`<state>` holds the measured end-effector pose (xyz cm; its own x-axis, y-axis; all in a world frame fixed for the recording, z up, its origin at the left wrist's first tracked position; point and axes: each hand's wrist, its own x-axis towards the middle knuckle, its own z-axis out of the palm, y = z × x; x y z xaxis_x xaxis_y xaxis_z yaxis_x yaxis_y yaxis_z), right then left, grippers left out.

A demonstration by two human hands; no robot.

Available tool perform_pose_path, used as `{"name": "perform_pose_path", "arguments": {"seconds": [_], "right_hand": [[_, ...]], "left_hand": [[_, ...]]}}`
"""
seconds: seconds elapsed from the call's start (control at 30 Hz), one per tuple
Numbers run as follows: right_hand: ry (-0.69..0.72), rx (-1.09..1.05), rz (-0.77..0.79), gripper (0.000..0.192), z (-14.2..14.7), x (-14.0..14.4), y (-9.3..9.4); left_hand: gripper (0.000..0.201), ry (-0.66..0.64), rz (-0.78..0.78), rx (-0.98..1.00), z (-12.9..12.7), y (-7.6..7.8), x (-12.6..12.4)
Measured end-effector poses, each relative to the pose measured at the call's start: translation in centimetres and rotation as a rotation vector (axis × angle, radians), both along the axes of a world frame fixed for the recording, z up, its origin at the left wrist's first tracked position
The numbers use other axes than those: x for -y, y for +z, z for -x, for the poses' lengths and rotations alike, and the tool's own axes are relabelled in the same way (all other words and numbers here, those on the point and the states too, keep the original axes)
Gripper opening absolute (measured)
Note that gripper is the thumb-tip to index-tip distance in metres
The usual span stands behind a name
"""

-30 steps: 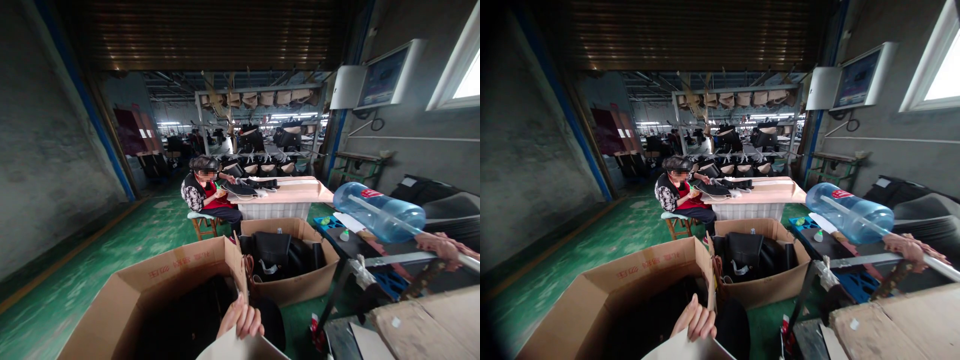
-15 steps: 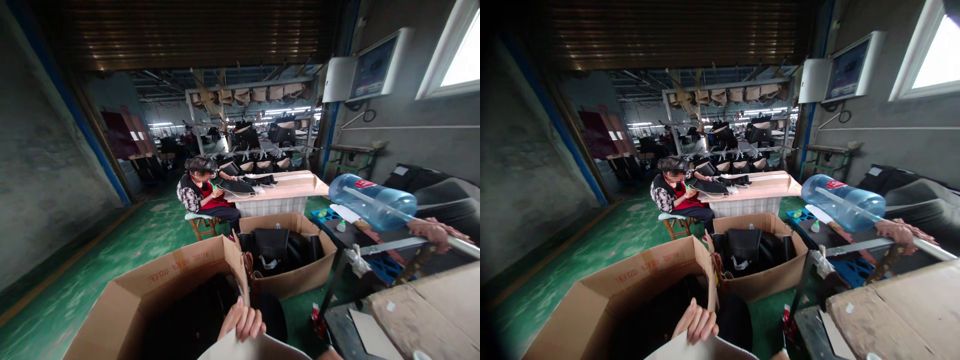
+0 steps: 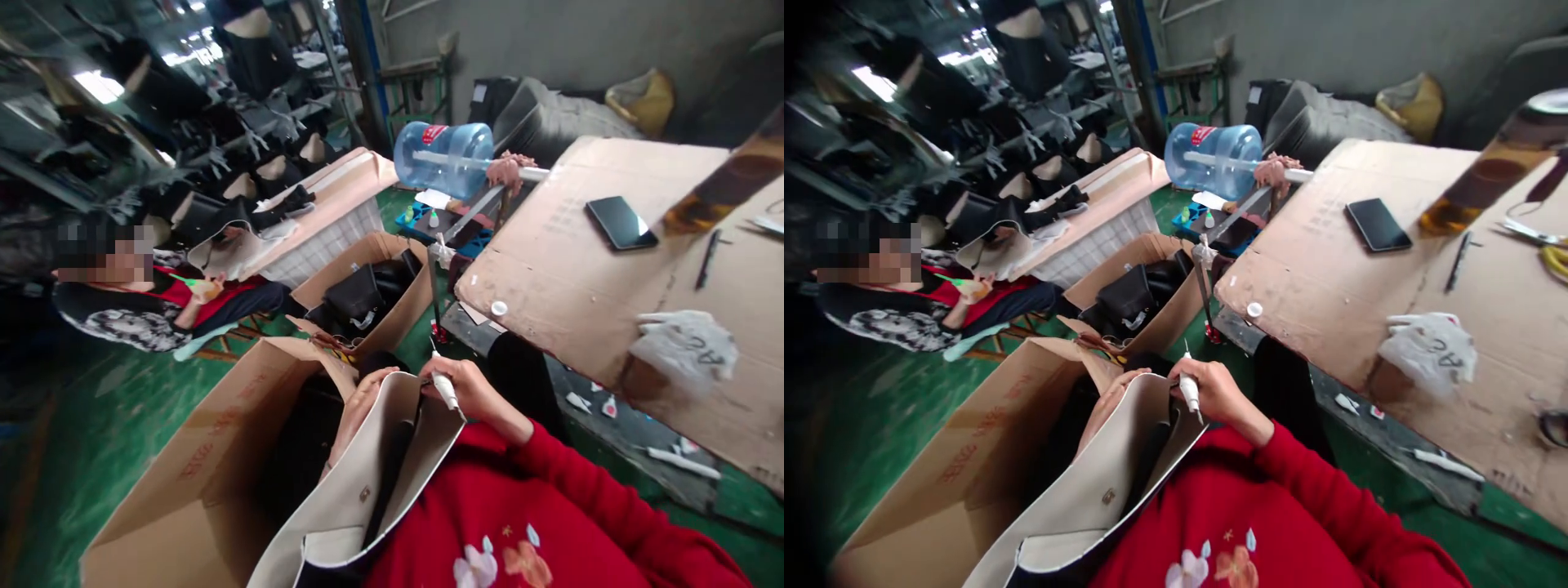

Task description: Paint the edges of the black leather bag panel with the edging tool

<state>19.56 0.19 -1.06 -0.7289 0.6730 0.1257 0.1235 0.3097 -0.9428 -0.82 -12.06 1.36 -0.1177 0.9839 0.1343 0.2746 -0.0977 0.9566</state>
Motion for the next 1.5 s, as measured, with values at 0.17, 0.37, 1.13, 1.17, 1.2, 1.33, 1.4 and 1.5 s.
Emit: {"name": "perform_pose_path", "arguments": {"seconds": [0.17, 0.37, 1.13, 1.17, 1.2, 1.33, 1.4, 1.5], "right_hand": [[-0.034, -0.127, 0.096, 0.017, -1.2, -0.5, -0.8], [-0.089, -0.28, 0.215, 0.028, -1.2, -1.3, -2.0], [-0.112, -0.327, 0.243, 0.029, -1.4, -1.3, -1.8], [-0.112, -0.342, 0.26, 0.03, -1.4, -1.3, -2.0], [-0.11, -0.359, 0.283, 0.032, -1.4, -1.3, -2.3], [-0.097, -0.426, 0.366, 0.041, -1.3, -1.3, -3.6], [-0.106, -0.44, 0.352, 0.041, -1.2, -1.3, -4.0], [-0.158, -0.432, 0.305, 0.038, -1.0, -1.3, -4.0]], "left_hand": [[0.043, -0.11, 0.398, 0.32, -0.4, 0.9, -2.1], [0.068, -0.231, 0.523, 0.323, 1.2, 3.0, -4.5], [0.032, -0.143, 0.628, -0.011, -3.0, 0.1, -7.1], [0.031, -0.143, 0.627, 0.004, -3.1, -0.1, -7.1], [0.03, -0.14, 0.625, 0.019, -3.1, -0.3, -7.1], [0.023, -0.075, 0.586, 0.065, -3.5, -1.2, -6.7], [0.023, -0.028, 0.553, 0.092, -3.7, -1.9, -6.5], [0.026, 0.036, 0.524, 0.133, -4.0, -2.9, -6.1]]}}
